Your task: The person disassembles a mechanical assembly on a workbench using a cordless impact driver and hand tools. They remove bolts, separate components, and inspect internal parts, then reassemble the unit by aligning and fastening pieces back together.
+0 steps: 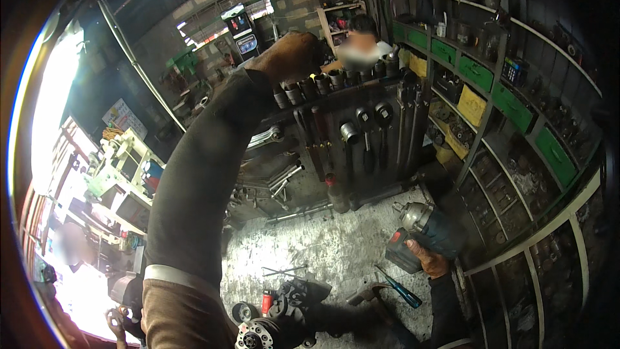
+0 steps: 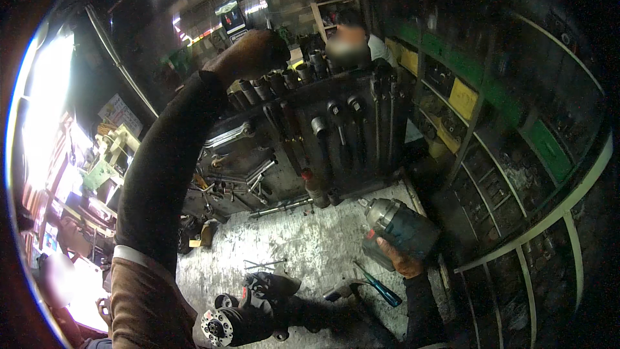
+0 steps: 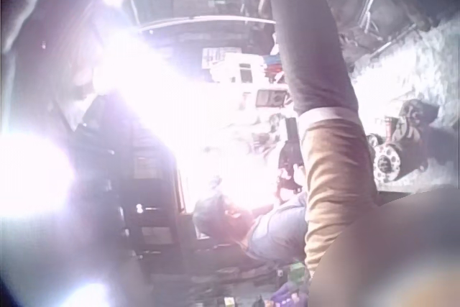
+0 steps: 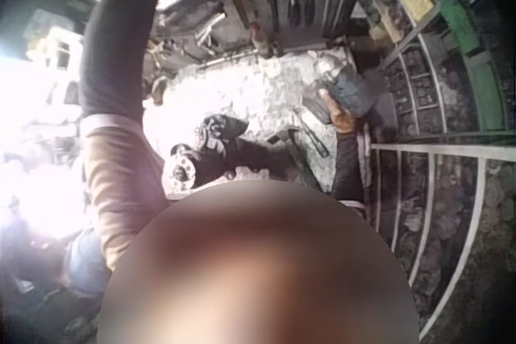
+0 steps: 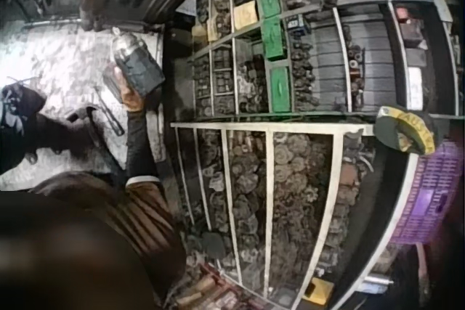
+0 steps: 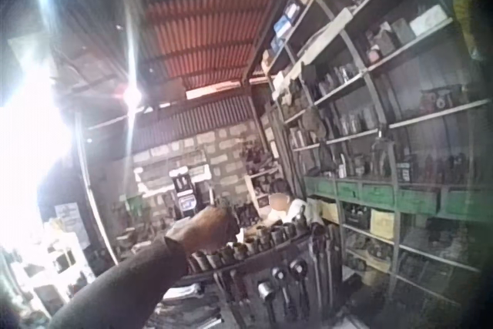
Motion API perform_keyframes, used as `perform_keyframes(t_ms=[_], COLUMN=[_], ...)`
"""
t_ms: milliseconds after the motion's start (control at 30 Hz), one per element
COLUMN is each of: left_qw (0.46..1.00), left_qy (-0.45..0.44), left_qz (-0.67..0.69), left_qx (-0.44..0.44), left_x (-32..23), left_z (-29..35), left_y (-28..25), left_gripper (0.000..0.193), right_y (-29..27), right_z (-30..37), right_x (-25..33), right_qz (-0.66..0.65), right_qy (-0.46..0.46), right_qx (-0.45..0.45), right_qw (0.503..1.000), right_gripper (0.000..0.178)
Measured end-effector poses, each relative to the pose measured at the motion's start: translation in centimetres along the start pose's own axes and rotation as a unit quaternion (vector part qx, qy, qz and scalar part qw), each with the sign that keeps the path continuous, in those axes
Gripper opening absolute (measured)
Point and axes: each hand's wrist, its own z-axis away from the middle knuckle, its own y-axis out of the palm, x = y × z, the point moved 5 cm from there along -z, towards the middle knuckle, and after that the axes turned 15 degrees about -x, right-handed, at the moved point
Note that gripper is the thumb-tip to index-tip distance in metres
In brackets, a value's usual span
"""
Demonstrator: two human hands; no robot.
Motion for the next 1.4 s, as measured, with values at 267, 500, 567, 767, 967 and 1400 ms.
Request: perform_keyframes(t_ms=[267,500,567,767,967,1400], left_qw=[0.999,0.998,0.996,0.988,0.989,0.993], left_qy=[0.0,-0.037,-0.048,0.142,0.101,-0.058], left_qz=[0.021,0.047,0.05,-0.061,0.107,0.094], left_qx=[0.041,0.015,0.053,0.029,-0.014,0.03], left_x=[-0.1,4.5,4.8,5.8,8.4,6.9], left_z=[0.1,4.0,6.1,7.4,7.7,7.7], left_y=[1.6,-2.7,-1.8,0.2,-0.6,-0.1], left_gripper=[0.026,0.034,0.033,0.024,0.025,0.028], right_y=[0.2,0.2,0.3,-0.1,-0.2,-0.2], right_z=[0.5,0.3,0.4,0.7,1.1,0.8], right_x=[-0.3,-0.6,-0.9,-2.7,-3.3,-1.7], right_qz=[0.088,-0.069,-0.081,0.053,-0.016,0.004], right_qy=[-0.123,0.118,0.148,0.016,0.062,0.087], right_qx=[0.008,-0.004,-0.001,0.008,-0.006,-0.041], right_qw=[0.988,0.991,0.986,0.998,0.998,0.995], right_gripper=[0.043,0.048,0.048,0.052,0.047,0.05])
